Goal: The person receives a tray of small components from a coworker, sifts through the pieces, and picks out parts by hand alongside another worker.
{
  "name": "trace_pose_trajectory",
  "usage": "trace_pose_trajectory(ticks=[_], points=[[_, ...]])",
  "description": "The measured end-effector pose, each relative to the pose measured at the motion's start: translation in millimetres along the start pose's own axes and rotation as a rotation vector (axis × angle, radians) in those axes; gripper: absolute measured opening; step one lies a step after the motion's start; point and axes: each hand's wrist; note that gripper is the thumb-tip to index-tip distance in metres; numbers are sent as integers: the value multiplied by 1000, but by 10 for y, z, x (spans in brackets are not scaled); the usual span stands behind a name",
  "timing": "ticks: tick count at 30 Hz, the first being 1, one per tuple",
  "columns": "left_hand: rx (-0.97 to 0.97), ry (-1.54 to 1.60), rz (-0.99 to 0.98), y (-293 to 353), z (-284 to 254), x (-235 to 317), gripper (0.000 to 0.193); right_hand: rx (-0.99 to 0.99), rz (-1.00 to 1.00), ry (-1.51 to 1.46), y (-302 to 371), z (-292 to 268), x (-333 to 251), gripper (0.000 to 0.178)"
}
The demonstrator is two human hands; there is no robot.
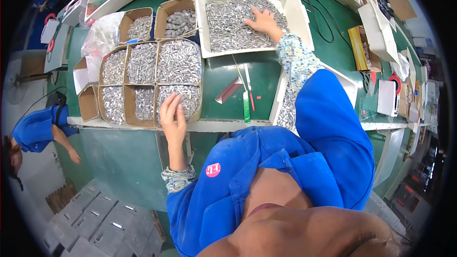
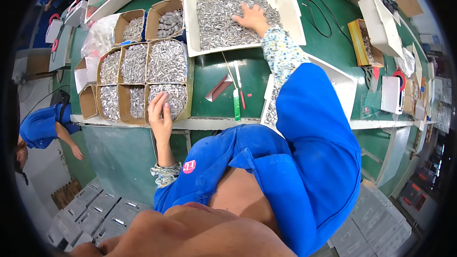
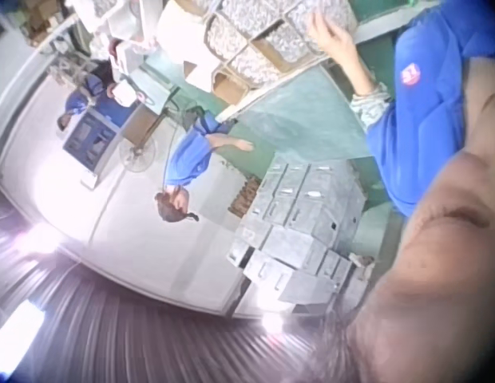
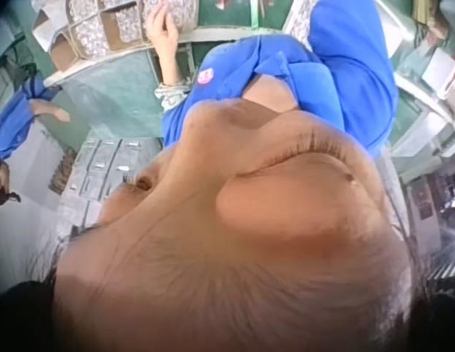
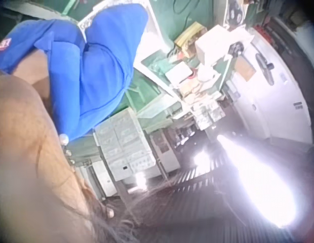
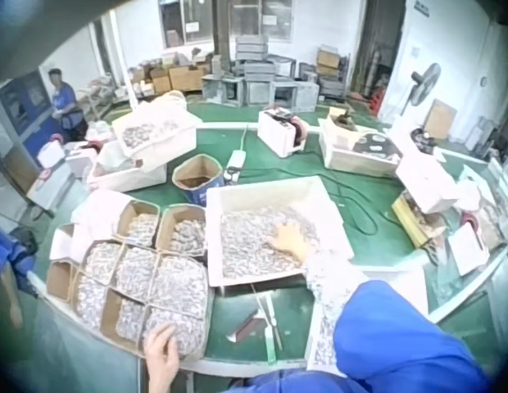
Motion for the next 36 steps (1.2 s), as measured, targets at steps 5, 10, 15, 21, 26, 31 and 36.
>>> trace_pose_trajectory(ticks=[5,10,15,21,26,31,36], points=[[143,5,-137,-4,-34,18,20,-218,-182,-16,109,230,-567,61],[181,-14,-131,23,-51,20,19,-479,-405,12,306,202,-605,52],[249,-8,-173,83,-92,-6,18,-487,-480,-5,378,73,-512,39],[415,86,-309,134,-60,-188,18,-42,-300,-182,195,-116,-307,35],[545,71,-394,241,-41,-339,20,-143,-394,-687,564,-273,-1302,26],[577,7,-315,102,157,-226,27,-416,-650,-755,1270,17,-2058,21],[663,100,-348,176,104,-160,35,-366,-972,-548,1653,509,-2442,26]])
Point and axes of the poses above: each hand's wrist, its own y-axis away from the middle knuckle, its own z-axis out of the palm, x = y × z, and after that the axes turned 13 degrees about -y, right-handed
